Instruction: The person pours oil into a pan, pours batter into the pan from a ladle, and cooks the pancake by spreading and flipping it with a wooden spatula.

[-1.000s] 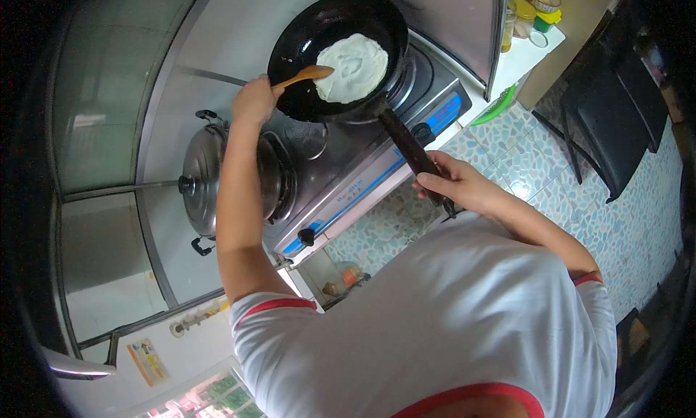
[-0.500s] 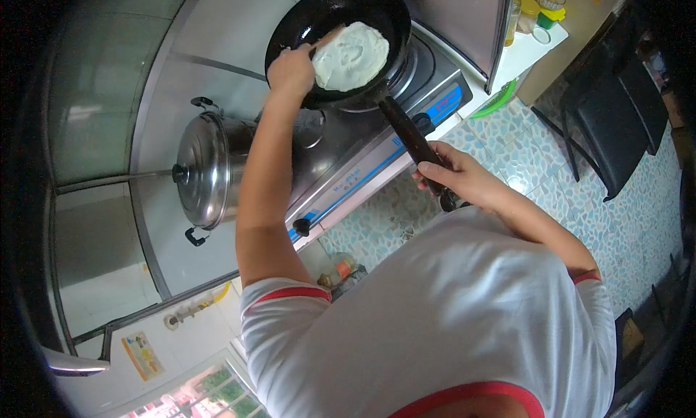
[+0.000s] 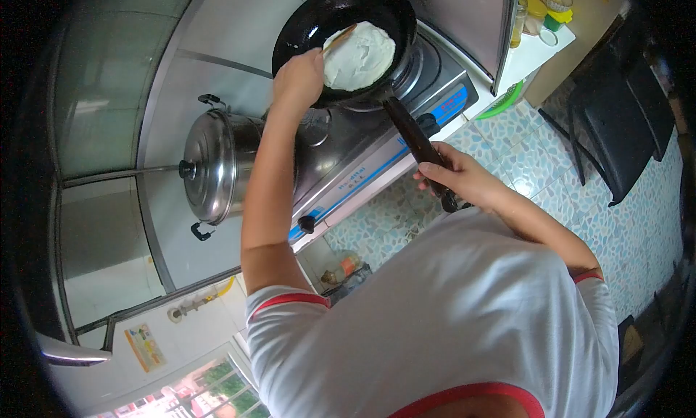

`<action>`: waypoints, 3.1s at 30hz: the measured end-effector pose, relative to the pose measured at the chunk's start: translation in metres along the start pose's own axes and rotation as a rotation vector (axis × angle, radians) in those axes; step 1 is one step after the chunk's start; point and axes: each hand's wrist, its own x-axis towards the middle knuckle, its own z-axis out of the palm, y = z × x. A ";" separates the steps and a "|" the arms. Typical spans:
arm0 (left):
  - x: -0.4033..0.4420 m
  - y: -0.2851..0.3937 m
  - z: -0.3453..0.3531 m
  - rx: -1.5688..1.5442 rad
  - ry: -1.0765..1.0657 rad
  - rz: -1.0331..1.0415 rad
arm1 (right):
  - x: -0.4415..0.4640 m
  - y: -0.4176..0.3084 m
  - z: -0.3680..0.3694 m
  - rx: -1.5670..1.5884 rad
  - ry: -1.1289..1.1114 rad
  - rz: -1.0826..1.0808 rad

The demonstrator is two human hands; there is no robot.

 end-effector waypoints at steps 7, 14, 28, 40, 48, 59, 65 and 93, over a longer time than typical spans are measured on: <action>0.013 0.033 0.042 0.111 -0.089 -0.040 | 0.000 0.002 0.000 0.016 0.022 -0.041; -0.047 0.012 -0.019 0.161 -0.228 0.022 | -0.001 -0.002 -0.001 -0.033 -0.008 -0.027; -0.059 0.028 -0.006 0.142 -0.194 0.062 | -0.001 -0.004 -0.002 -0.016 0.000 0.013; -0.006 -0.062 0.004 -0.210 -0.290 0.127 | -0.003 0.000 -0.001 -0.015 0.006 0.006; 0.025 -0.119 -0.027 0.074 -0.156 0.090 | -0.002 -0.001 -0.001 -0.027 0.021 0.007; 0.001 -0.023 0.012 0.205 -0.155 -0.114 | -0.001 -0.002 0.001 -0.004 0.039 -0.015; -0.049 0.033 -0.027 0.243 -0.280 0.072 | 0.003 -0.002 0.004 0.091 0.030 0.014; 0.014 -0.035 -0.009 0.161 -0.008 -0.104 | 0.005 -0.006 0.002 0.078 0.010 0.082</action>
